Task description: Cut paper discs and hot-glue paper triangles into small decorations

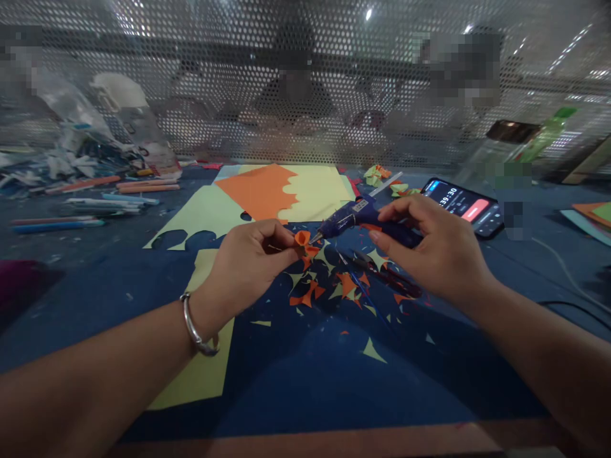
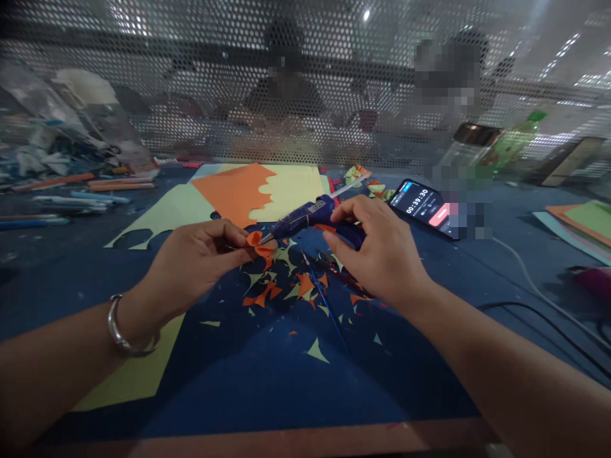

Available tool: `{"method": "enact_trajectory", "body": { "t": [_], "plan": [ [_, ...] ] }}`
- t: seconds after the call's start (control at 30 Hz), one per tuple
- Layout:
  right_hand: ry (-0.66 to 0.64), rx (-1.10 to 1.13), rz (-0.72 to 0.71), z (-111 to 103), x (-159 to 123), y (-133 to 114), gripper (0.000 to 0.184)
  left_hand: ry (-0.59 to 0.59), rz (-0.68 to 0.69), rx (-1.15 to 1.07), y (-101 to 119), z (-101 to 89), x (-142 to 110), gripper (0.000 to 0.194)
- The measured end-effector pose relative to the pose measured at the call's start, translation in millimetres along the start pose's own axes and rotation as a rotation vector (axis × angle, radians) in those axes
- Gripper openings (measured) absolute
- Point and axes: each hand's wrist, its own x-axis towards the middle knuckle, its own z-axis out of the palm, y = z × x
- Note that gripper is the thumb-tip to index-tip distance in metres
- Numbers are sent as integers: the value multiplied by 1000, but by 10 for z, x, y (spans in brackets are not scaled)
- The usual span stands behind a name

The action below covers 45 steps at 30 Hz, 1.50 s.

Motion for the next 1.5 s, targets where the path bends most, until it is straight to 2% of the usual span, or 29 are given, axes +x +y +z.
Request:
{"method": "enact_trajectory", "body": {
  "t": [1.5],
  "plan": [
    [29, -41, -39, -61, 15, -51, 11, 13, -49, 13, 52, 15, -4, 16]
  ]
}}
